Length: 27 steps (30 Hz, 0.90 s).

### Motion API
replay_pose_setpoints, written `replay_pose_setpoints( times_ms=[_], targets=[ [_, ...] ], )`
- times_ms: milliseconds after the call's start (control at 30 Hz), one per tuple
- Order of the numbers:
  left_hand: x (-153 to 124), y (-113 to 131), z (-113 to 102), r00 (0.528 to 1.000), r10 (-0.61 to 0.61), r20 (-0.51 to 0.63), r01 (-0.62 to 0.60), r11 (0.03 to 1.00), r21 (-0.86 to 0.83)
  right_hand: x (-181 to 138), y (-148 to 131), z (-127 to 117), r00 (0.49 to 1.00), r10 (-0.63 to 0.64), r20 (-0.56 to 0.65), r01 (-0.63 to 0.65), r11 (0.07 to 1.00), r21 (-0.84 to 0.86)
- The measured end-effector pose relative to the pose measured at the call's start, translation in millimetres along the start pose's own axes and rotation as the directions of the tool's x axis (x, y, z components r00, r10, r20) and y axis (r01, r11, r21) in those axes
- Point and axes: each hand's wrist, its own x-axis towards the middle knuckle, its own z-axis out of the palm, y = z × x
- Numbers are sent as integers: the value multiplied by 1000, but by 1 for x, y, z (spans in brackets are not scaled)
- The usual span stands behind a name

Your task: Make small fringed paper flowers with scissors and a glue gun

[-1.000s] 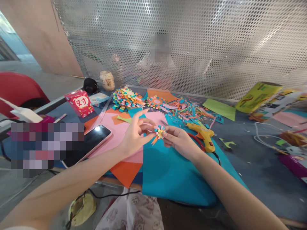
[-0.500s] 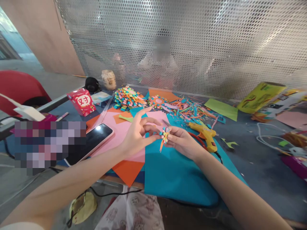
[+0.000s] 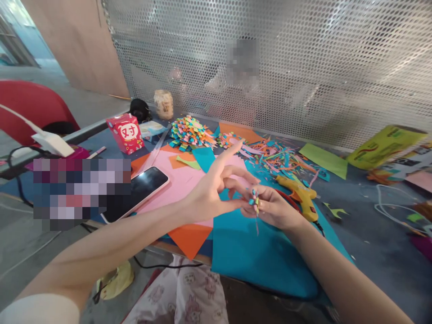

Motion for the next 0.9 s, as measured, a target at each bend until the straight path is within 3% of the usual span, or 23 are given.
replay_pose_setpoints(
  times_ms=[200, 467, 667, 900],
  targets=[
    [1, 5, 1, 996, 54, 76, -56, 998, 21, -3, -2, 6, 996, 7, 88, -7, 1000, 4],
    [-2, 5, 7, 997, -23, 68, 27, 997, -65, -3, -3, 10, 991, 22, 135, -12, 997, -80],
    [-1, 3, 8, 993, 53, 103, -40, 991, -129, -4, -3, 14, 990, -11, 144, 23, 996, -81],
    [-4, 8, 8, 992, 126, 31, -126, 992, 3, -5, -5, 15, 988, -154, -2, 152, 979, -137]
  ],
)
